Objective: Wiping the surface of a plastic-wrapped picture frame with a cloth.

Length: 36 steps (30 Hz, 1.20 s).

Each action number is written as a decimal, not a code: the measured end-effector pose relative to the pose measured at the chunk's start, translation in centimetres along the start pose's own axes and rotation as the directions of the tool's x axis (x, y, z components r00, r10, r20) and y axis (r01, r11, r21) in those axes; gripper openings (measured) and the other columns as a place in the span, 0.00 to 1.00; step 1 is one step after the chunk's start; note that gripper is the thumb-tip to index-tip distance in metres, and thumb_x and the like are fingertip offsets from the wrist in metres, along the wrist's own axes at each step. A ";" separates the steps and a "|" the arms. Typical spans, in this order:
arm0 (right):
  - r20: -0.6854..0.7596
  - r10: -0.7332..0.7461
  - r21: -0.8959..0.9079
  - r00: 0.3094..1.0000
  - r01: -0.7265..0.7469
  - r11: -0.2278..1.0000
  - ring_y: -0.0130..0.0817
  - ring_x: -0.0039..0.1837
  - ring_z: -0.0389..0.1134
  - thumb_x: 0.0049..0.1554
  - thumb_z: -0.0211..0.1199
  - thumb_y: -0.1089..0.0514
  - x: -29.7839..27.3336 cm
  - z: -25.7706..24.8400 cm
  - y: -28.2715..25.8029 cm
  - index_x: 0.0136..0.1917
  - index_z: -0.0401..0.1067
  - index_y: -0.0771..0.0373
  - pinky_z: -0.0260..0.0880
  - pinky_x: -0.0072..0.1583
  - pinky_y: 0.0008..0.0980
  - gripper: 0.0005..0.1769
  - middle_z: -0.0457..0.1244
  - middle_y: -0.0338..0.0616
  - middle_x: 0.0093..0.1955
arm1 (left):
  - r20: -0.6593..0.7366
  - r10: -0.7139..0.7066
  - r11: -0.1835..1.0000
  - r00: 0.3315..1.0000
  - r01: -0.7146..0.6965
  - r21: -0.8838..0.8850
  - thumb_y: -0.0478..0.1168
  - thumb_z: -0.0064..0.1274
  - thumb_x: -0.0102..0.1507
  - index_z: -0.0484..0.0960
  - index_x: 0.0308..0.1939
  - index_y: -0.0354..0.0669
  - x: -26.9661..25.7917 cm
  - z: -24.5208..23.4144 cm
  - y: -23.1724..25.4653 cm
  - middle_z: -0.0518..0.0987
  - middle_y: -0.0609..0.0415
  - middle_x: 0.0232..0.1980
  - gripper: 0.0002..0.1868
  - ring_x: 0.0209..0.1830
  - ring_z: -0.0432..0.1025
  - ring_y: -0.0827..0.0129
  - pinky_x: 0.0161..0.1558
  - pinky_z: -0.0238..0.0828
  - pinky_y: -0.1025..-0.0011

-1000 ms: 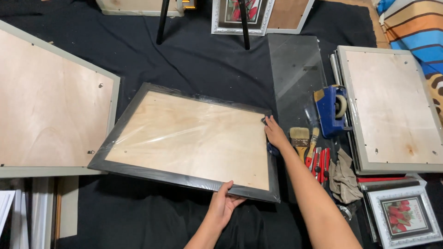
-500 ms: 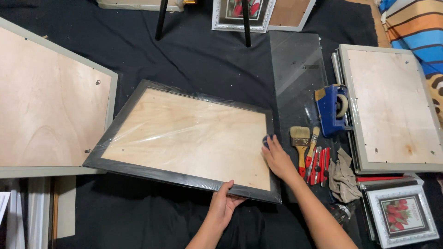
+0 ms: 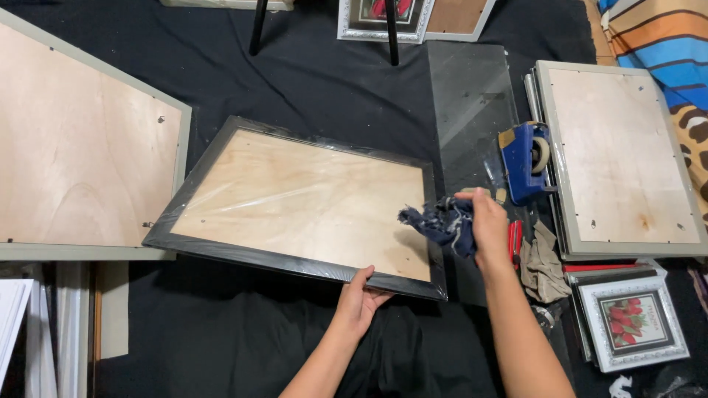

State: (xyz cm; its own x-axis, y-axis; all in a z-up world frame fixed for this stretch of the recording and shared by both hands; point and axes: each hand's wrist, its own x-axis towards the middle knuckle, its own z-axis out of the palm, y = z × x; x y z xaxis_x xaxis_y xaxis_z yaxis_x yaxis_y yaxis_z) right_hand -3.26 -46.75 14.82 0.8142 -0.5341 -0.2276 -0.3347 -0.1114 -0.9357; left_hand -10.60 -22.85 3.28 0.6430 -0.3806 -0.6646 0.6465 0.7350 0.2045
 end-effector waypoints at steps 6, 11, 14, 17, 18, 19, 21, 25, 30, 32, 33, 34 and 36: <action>0.504 -0.285 -0.613 0.816 0.570 0.548 0.48 0.73 0.61 0.63 0.47 0.44 0.4 2.6 10.9 0.67 0.72 0.60 0.51 0.72 0.49 0.28 0.59 0.45 0.77 | -0.025 -0.010 1.000 1.000 0.010 -0.002 0.37 0.50 0.65 0.75 0.42 0.25 -0.5 0.2 0.2 0.82 0.36 0.39 0.12 0.38 0.79 0.52 0.49 0.79 0.60; 0.549 -0.270 -0.575 0.791 0.592 0.565 0.52 0.77 0.55 0.63 0.49 0.55 5.9 2.9 14.9 0.71 0.66 0.68 0.50 0.77 0.43 0.26 0.57 0.53 0.76 | -0.076 -0.025 0.999 0.997 0.022 -0.040 0.35 0.48 0.66 0.73 0.44 0.24 -0.6 0.0 0.0 0.80 0.35 0.40 0.12 0.39 0.78 0.51 0.49 0.78 0.57; 0.478 -0.271 -0.566 0.836 0.529 0.633 0.52 0.79 0.53 0.62 0.49 0.56 13.5 4.1 19.1 0.74 0.62 0.68 0.53 0.74 0.40 0.29 0.51 0.56 0.81 | -0.082 -0.028 0.999 0.996 0.026 -0.031 0.34 0.47 0.66 0.73 0.44 0.22 -0.7 0.2 0.2 0.80 0.34 0.40 0.12 0.39 0.77 0.51 0.50 0.78 0.57; 0.397 -0.309 -0.543 0.864 0.493 0.680 0.54 0.81 0.50 0.64 0.47 0.55 21.3 5.6 23.0 0.75 0.60 0.71 0.52 0.74 0.40 0.30 0.52 0.60 0.80 | -0.093 -0.032 0.999 0.995 0.031 -0.013 0.34 0.47 0.66 0.73 0.44 0.21 -0.8 0.2 0.3 0.81 0.33 0.39 0.12 0.38 0.78 0.50 0.49 0.78 0.57; 0.332 -0.289 -0.555 0.898 0.433 0.710 0.56 0.81 0.49 0.65 0.46 0.52 24.0 6.0 24.2 0.76 0.58 0.72 0.53 0.74 0.42 0.31 0.53 0.63 0.79 | -0.103 -0.034 0.999 0.994 0.034 -0.005 0.35 0.47 0.66 0.74 0.44 0.21 -0.8 0.3 0.3 0.82 0.33 0.39 0.12 0.38 0.78 0.49 0.49 0.78 0.57; 0.331 -0.291 -0.553 0.898 0.435 0.711 0.56 0.81 0.49 0.65 0.46 0.52 24.5 6.3 24.2 0.76 0.58 0.72 0.53 0.74 0.42 0.31 0.53 0.63 0.79 | -0.102 -0.032 0.999 0.994 0.032 -0.004 0.35 0.47 0.66 0.74 0.44 0.21 -0.8 0.6 0.4 0.82 0.33 0.39 0.12 0.38 0.78 0.49 0.49 0.78 0.57; 0.230 -0.169 -0.624 0.958 0.278 0.731 0.51 0.81 0.49 0.64 0.45 0.53 25.4 6.9 24.1 0.78 0.55 0.71 0.51 0.75 0.41 0.33 0.51 0.59 0.80 | -0.085 -0.027 1.000 0.996 0.027 -0.004 0.35 0.46 0.67 0.73 0.44 0.19 -1.1 1.0 0.5 0.81 0.33 0.39 0.14 0.38 0.77 0.50 0.50 0.78 0.58; 0.166 -0.092 -0.649 0.982 0.179 0.740 0.58 0.72 0.60 0.63 0.45 0.51 17.4 5.8 18.8 0.77 0.59 0.68 0.59 0.70 0.43 0.33 0.60 0.59 0.74 | -0.099 -0.023 1.000 0.995 0.023 0.004 0.35 0.46 0.67 0.74 0.44 0.19 -1.1 1.8 0.7 0.80 0.32 0.40 0.14 0.40 0.77 0.50 0.51 0.78 0.57; 0.115 0.148 -0.391 0.982 -0.092 0.916 0.44 0.73 0.61 0.62 0.51 0.54 5.2 2.3 14.4 0.78 0.56 0.62 0.59 0.70 0.34 0.33 0.59 0.52 0.75 | -0.048 -0.003 0.999 0.999 0.001 -0.054 0.35 0.48 0.66 0.71 0.47 0.22 0.0 2.4 -0.3 0.79 0.34 0.42 0.14 0.42 0.77 0.50 0.51 0.78 0.58; 0.097 0.193 -0.369 0.976 -0.145 0.918 0.44 0.74 0.60 0.62 0.50 0.55 0.0 0.8 11.4 0.79 0.56 0.62 0.58 0.71 0.34 0.32 0.58 0.52 0.76 | -0.029 0.001 0.999 1.000 -0.002 -0.048 0.36 0.48 0.65 0.71 0.51 0.20 0.7 3.0 -0.6 0.79 0.33 0.44 0.17 0.42 0.77 0.50 0.50 0.78 0.60; 0.090 0.237 -0.344 0.967 -0.193 0.919 0.43 0.76 0.59 0.63 0.49 0.56 -2.4 0.3 9.8 0.79 0.56 0.61 0.57 0.72 0.33 0.32 0.58 0.51 0.77 | -0.014 0.013 0.999 1.000 -0.014 -0.044 0.36 0.48 0.65 0.71 0.54 0.18 1.1 3.4 -0.7 0.79 0.32 0.46 0.20 0.42 0.77 0.50 0.49 0.78 0.61; 0.088 0.231 -0.345 0.969 -0.188 0.920 0.43 0.76 0.59 0.63 0.49 0.56 -4.3 -0.4 8.3 0.79 0.56 0.61 0.57 0.72 0.33 0.32 0.58 0.51 0.77 | -0.008 0.014 0.999 1.000 -0.014 -0.045 0.36 0.48 0.65 0.71 0.54 0.18 1.8 3.5 -0.8 0.79 0.32 0.46 0.20 0.42 0.77 0.50 0.49 0.78 0.61; 0.140 0.272 -0.579 0.952 -0.144 0.803 0.67 0.77 0.53 0.66 0.45 0.45 -8.8 -1.8 5.6 0.83 0.51 0.51 0.56 0.75 0.59 0.34 0.54 0.71 0.76 | -0.071 -0.032 0.999 0.997 0.031 -0.018 0.41 0.57 0.67 0.66 0.65 0.30 2.9 3.4 -1.2 0.69 0.32 0.64 0.27 0.58 0.74 0.38 0.59 0.76 0.45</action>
State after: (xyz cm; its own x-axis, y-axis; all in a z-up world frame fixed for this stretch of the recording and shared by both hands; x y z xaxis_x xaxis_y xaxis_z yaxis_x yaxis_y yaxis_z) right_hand -13.14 -44.18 12.11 0.7506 -0.4211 -0.5092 -0.6605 -0.4974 -0.5624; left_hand -8.12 -26.70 3.52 0.5910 -0.3636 -0.7201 0.6589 0.7326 0.1708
